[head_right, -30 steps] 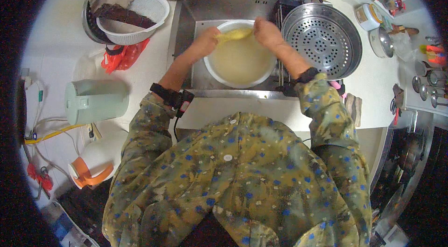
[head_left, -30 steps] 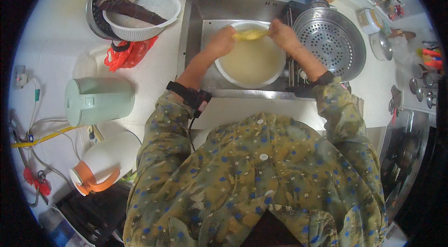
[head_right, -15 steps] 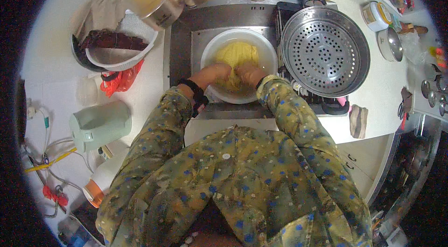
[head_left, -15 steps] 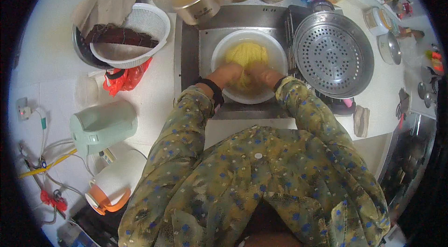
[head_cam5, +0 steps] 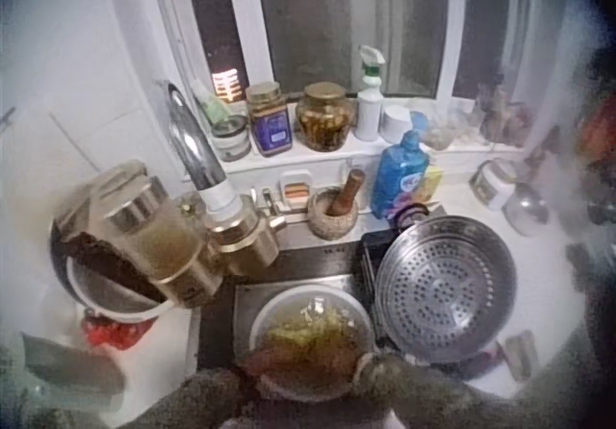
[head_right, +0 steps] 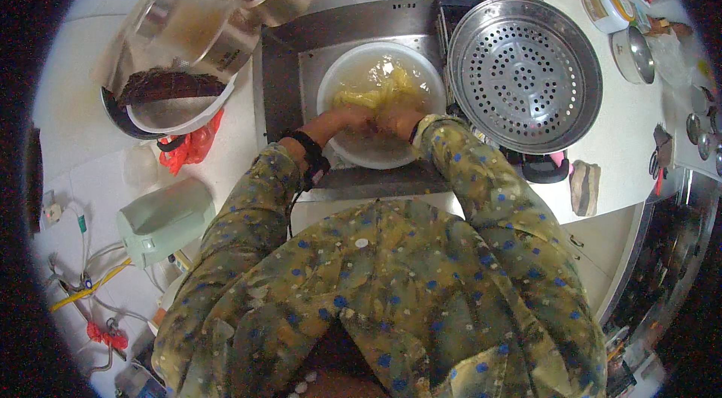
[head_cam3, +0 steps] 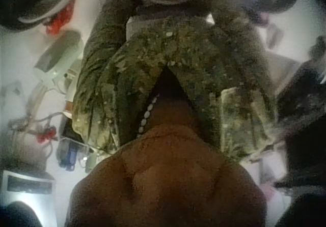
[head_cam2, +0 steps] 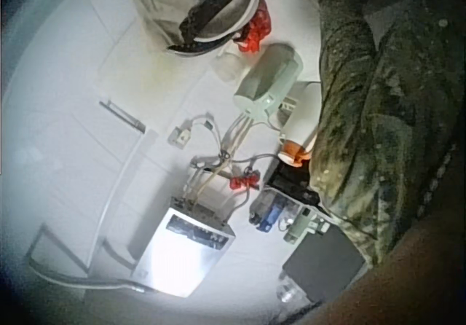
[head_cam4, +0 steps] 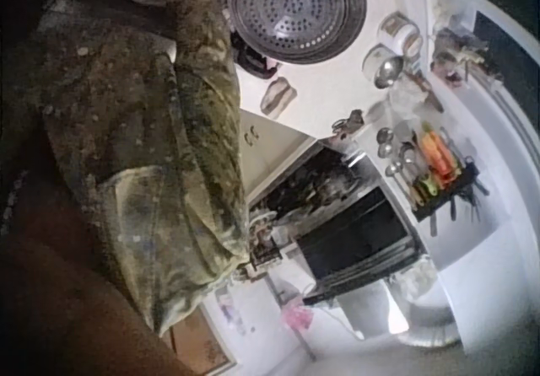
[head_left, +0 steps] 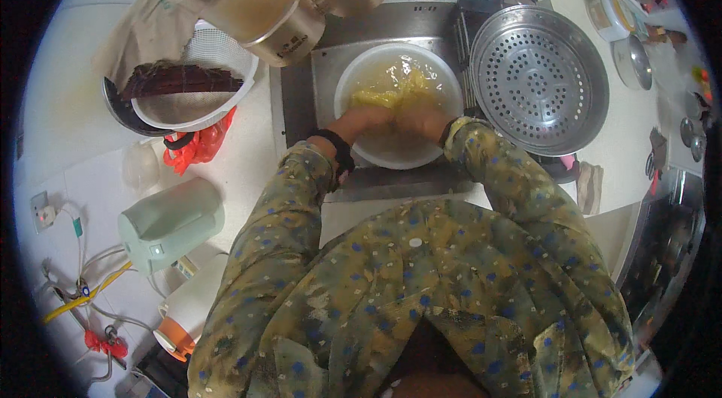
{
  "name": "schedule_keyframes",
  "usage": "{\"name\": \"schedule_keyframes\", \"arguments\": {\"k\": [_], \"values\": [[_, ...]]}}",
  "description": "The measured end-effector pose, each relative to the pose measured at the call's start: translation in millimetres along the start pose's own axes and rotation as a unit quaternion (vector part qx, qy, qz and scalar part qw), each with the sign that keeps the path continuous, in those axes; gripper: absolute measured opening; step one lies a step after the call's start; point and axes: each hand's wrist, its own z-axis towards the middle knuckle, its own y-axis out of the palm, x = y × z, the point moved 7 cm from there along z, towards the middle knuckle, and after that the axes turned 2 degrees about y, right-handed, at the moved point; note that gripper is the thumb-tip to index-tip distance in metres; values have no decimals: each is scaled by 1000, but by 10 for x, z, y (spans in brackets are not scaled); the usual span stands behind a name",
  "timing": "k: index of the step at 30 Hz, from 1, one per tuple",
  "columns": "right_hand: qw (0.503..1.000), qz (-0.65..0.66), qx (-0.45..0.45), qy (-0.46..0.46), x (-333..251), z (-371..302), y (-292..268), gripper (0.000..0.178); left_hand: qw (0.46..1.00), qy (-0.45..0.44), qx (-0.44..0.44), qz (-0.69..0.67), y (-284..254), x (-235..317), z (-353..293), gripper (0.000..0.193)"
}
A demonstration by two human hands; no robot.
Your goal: The person scrubs a metal colander with a yellow sponge at the sink, rinses and wrings the sponge, then dries the colander with a yellow cloth. They place the colander in a dish rack, store a plate of food in the refrigerator, and wipe the countertop with a cloth.
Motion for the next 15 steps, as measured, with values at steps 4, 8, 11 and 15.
{"name": "schedule_keyframes", "arguments": {"k": [4,8,11,15], "values": [[951,236,103,-173,-116,-72,-625,21,991,56,122,9,-360,190,-162,19],[973,189,-78,105,38,226,-963,21,933,100,202,-280,-941,413,-727,15],[935,183,-113,283,-68,83,-1408,19,892,94,278,-344,-1193,770,-1210,19],[895,356,-28,267,-461,-183,-1936,15,860,135,328,-366,-1322,1370,-1682,26]]}}
